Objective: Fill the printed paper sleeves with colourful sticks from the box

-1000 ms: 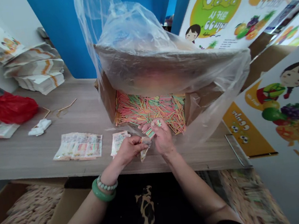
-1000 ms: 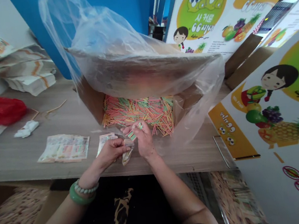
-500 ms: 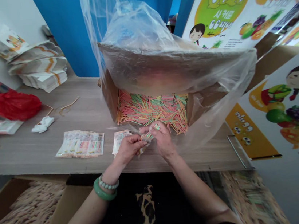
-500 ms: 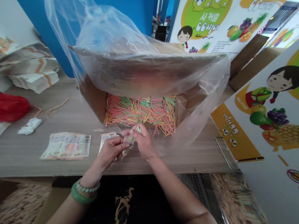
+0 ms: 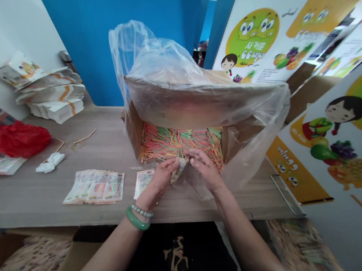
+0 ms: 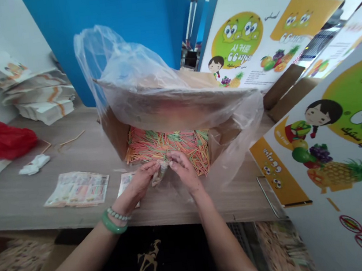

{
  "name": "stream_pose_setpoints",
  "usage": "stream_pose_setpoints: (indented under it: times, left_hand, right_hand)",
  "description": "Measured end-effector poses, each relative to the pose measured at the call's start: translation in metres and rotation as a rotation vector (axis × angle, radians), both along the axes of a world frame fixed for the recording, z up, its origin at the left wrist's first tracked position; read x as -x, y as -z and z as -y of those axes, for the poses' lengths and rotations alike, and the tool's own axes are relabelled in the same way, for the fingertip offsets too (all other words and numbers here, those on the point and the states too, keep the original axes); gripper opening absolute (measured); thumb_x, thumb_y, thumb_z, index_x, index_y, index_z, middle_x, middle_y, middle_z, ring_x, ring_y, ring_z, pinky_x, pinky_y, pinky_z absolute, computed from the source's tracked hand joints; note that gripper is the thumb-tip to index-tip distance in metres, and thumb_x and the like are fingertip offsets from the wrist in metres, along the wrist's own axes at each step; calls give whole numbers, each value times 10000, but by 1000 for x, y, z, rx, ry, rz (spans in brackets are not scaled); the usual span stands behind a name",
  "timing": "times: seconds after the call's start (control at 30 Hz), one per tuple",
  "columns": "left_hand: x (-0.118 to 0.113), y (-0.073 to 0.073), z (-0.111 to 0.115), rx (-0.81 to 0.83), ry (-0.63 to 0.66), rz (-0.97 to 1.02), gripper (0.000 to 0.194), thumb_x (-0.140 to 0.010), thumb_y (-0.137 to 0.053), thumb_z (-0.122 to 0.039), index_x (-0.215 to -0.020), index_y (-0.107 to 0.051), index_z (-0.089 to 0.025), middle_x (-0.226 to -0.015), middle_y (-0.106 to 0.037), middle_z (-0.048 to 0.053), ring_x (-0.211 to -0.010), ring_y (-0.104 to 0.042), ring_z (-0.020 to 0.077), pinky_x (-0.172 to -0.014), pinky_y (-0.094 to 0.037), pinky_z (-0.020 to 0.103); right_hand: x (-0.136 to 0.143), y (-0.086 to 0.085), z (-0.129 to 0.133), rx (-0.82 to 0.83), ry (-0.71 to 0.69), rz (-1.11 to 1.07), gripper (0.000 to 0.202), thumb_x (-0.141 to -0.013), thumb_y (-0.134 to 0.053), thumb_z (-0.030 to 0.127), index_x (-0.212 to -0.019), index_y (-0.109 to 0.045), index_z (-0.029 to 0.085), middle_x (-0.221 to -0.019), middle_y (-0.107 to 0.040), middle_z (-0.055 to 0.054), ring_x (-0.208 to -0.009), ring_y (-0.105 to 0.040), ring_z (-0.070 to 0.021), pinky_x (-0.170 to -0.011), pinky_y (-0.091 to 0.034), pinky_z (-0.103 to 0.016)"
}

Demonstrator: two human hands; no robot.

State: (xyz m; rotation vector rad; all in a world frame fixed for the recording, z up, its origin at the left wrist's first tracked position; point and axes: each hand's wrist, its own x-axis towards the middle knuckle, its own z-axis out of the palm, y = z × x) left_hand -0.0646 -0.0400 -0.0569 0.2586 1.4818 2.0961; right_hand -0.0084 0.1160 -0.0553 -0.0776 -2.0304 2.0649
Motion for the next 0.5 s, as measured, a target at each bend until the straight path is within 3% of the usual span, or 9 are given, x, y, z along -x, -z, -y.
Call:
stream_pose_setpoints:
  times: [0.17,0.3,0.37,0.5]
  left_hand:
    - [-1,3,-6,-94,14,86,443,-599,-854,-501,-839,-725,-151,-762,-684,23,-690,-578,136,-673,-469,258]
    - [-11,-1,-4,-86,6,17,436,-645,-849,-462,-926,-742,-145,-826,-689,26,-729,-587,132,-712,-464,261]
    - [-15,-4,2,-31,-13,-43,394,-661,-841,-455,-876,-750,-137,-786,-672,21,-706,-570,131,-702,-453,268]
    - [-20,-10,23,50,-118,-226,284,-743,-781,-443,-759,-767,-159,-777,-661,44,-772,-584,168,-768,-471,314]
  right_hand:
    - [-3,13,0,-194,65,99,199,-759,-668,368,-908,-659,237,-923,-694,-8,-894,-621,-192,-866,-475,-337]
    - [-3,14,10,-251,184,116,217,-748,-668,397,-678,-559,223,-662,-556,37,-670,-510,-152,-687,-432,-275]
    - [-5,12,16,-269,185,93,234,-747,-677,394,-645,-548,227,-634,-527,34,-659,-491,-157,-667,-417,-281]
    - [-9,11,33,-191,69,58,173,-751,-713,388,-730,-623,241,-748,-625,1,-739,-551,-187,-704,-446,-314]
